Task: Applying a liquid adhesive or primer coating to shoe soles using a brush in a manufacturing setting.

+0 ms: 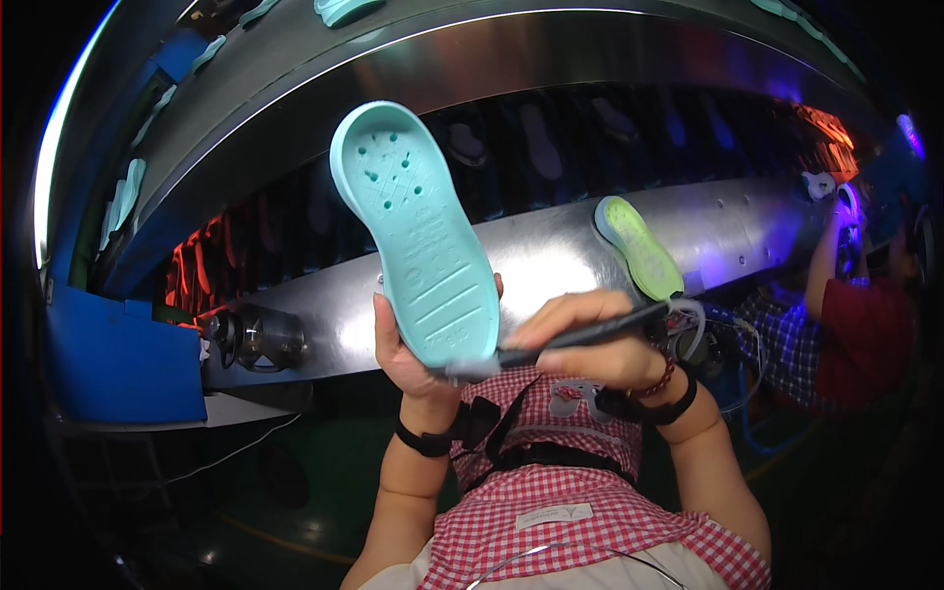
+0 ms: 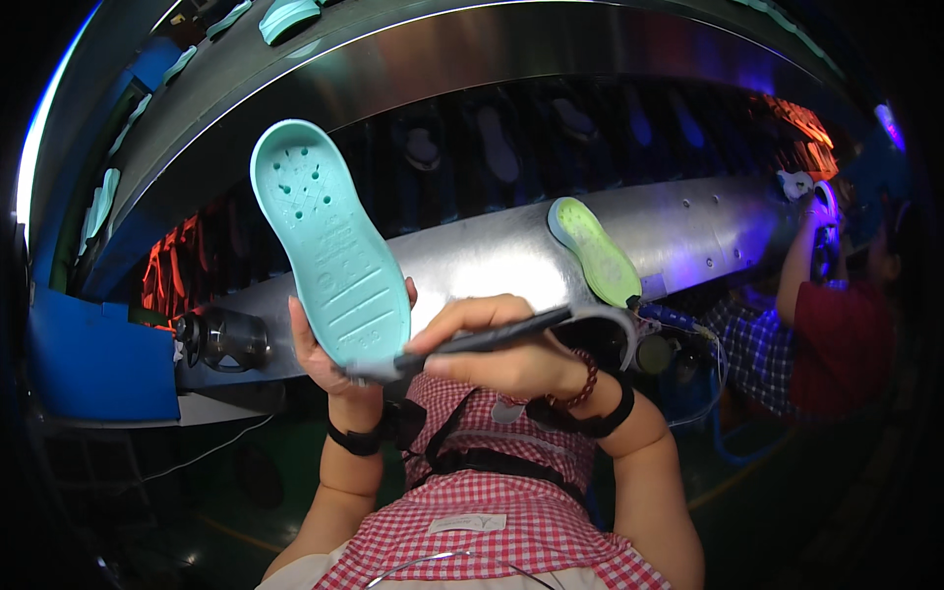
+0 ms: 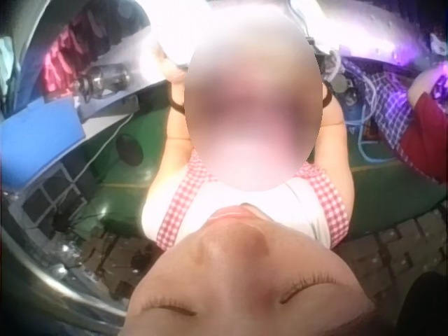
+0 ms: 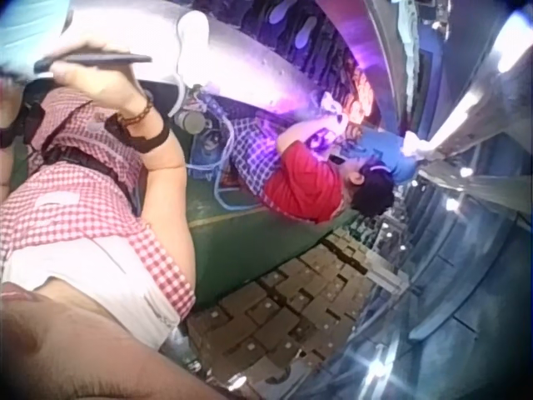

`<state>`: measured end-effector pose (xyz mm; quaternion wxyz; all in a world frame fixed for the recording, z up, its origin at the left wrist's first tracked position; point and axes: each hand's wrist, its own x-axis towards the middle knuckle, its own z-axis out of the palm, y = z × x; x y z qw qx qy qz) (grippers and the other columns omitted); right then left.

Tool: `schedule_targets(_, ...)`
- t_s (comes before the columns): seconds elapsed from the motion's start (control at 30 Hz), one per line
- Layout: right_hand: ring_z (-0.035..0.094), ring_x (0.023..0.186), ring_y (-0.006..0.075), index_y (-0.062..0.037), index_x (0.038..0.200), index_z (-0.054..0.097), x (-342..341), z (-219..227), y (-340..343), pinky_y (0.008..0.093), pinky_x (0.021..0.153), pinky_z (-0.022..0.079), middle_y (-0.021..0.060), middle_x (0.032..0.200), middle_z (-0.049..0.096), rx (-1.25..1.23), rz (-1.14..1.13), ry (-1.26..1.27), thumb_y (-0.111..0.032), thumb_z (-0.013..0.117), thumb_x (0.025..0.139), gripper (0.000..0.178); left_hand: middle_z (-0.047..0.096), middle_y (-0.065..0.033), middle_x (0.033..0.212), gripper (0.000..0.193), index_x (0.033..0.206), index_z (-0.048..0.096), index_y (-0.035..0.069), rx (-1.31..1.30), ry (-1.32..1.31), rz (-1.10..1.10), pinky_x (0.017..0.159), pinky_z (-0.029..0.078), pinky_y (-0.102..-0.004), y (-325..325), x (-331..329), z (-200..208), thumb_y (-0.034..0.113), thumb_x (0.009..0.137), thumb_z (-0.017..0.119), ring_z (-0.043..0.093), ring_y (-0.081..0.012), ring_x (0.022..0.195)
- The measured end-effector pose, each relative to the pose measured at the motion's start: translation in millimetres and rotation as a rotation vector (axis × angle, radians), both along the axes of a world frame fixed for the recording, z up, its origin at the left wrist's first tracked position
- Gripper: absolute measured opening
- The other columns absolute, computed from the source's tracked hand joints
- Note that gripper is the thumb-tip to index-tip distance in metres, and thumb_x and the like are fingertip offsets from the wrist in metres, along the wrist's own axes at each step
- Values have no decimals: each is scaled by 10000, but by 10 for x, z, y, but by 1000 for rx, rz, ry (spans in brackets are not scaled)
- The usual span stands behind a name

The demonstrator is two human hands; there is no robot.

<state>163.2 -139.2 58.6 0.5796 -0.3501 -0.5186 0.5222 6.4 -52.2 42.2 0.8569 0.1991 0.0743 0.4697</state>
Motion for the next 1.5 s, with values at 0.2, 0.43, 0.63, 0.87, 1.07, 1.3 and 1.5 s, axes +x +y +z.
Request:
schedule_targets(0.2, 635, 790, 184, -5, 862, 639, 99, 47, 86, 255, 710, 492, 109, 873, 651, 225, 17, -357, -33, 675, 700, 168, 465, -169, 1233, 622, 1300, 357, 61, 110, 97, -73, 935, 360, -550, 110, -92, 4, 509, 870, 333, 501, -358, 1072)
schedule_targets(0.43, 633, 824, 236, 6, 868, 618, -33, 6, -74, 311, 745, 501, 125, 874, 643, 297, 90, -259, -23, 666, 711, 168, 455, -198, 1241, 594, 1279, 378, 28, 25, -58, -304, 894, 387, -573, 252, -109, 75, 469, 885, 320, 502, -376, 1072)
schedule_targets(0.63, 621, 894, 267, -11, 915, 636, 181, 91, 57, 349, 785, 491, 138, 917, 646, 321, 151, -463, -24, 679, 701, 218, 524, -203, 1145, 489, 1225, 399, -62, -56, 388, -508, 867, 462, -411, 250, -176, 185, 296, 891, 396, 562, -289, 1001)
schedule_targets(0.87, 617, 895, 282, -17, 946, 621, 315, 185, 42, 356, 790, 479, 139, 955, 638, 280, 305, -576, -34, 611, 746, 201, 546, -193, 1097, 462, 1192, 445, -70, -17, 687, -699, 796, 494, -293, 232, -275, 253, 265, 877, 484, 580, -203, 964)
schedule_targets(1.07, 612, 883, 261, -40, 915, 612, 353, 348, 8, 330, 734, 479, 112, 956, 637, 271, 430, -851, -68, 602, 708, 209, 587, -140, 998, 461, 1169, 472, -64, 18, 861, -714, 715, 504, -251, 218, -365, 178, 285, 870, 510, 606, -156, 835)
schedule_targets(1.3, 611, 860, 260, -57, 929, 612, 422, 362, 10, 324, 728, 480, 107, 956, 634, 231, 457, -1123, -102, 574, 730, 208, 591, -121, 979, 436, 1149, 491, -62, 56, 926, -676, 691, 500, -231, 209, -434, 208, 279, 877, 507, 598, -127, 804)
schedule_targets(1.5, 603, 854, 291, -56, 954, 609, 590, 130, 49, 349, 745, 474, 120, 947, 631, 332, 248, -792, -43, 599, 712, 242, 583, -131, 1028, 454, 1177, 469, -64, 103, 867, -614, 740, 495, -241, 230, -426, 254, 273, 875, 510, 595, -145, 863)
